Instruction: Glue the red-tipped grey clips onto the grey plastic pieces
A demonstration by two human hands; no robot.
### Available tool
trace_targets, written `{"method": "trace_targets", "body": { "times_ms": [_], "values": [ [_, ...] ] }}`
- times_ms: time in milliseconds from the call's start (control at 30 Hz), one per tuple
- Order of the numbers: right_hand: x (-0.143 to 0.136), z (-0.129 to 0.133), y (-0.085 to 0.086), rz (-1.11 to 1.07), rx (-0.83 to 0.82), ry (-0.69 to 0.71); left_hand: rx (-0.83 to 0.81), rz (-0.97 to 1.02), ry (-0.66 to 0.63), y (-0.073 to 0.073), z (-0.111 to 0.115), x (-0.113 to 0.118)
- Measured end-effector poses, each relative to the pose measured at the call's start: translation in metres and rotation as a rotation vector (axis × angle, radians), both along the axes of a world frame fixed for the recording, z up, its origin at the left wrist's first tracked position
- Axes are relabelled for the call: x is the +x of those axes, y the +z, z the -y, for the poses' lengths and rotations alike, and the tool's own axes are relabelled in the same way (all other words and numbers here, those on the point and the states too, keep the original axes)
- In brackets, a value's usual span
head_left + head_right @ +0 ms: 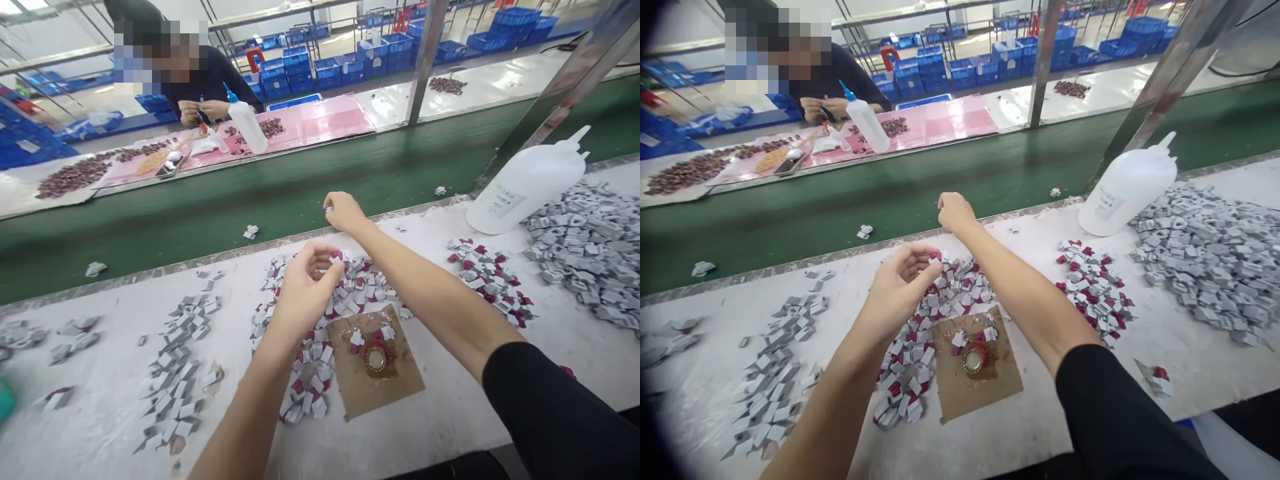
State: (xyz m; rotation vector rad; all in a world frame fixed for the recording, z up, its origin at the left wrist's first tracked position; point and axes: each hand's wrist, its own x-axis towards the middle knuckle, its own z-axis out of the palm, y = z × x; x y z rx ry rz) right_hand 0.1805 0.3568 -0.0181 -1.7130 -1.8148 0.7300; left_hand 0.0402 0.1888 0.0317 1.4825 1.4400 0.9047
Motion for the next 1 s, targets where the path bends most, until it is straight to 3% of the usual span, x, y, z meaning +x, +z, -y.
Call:
{"method": "trace_targets", "body": {
  "times_ms": [133,300,400,500,667,800,900,1000],
  "values": [
    [0.059,0.028,0.010,-0.061,0.059,-0.118,0.022,-0.104,0.013,-0.010,-0.062,0.022],
    [0.136,0.085,0.029,-0.174,0.095,-0.305,-0.035,-0.198,-0.009,-0.034,-0.140,0.070],
    [0.159,0.119,0.035,-0.256,0.066,-0.356,-0.099,-0.238,-0.050,-0.048,-0.168,0.097],
    [0.166,0.154,0.037,-0.330,0.043,-0.367,-0.138,-0.272,-0.071,-0.056,-0.181,0.111],
    [0.157,0.219,0.032,-0.419,-0.048,-0.325,-0.128,-0.338,-0.032,-0.057,-0.181,0.104],
    [0.136,0.266,0.019,-0.500,-0.108,-0.306,-0.101,-0.337,-0.017,-0.042,-0.165,0.084],
    [0.121,0.293,0.007,-0.552,-0.061,-0.335,-0.055,-0.287,-0.038,-0.024,-0.130,0.067],
    [0.112,0.312,0.001,-0.620,0.003,-0.402,-0.018,-0.192,-0.125,-0.007,-0.065,0.053]
  ]
}}
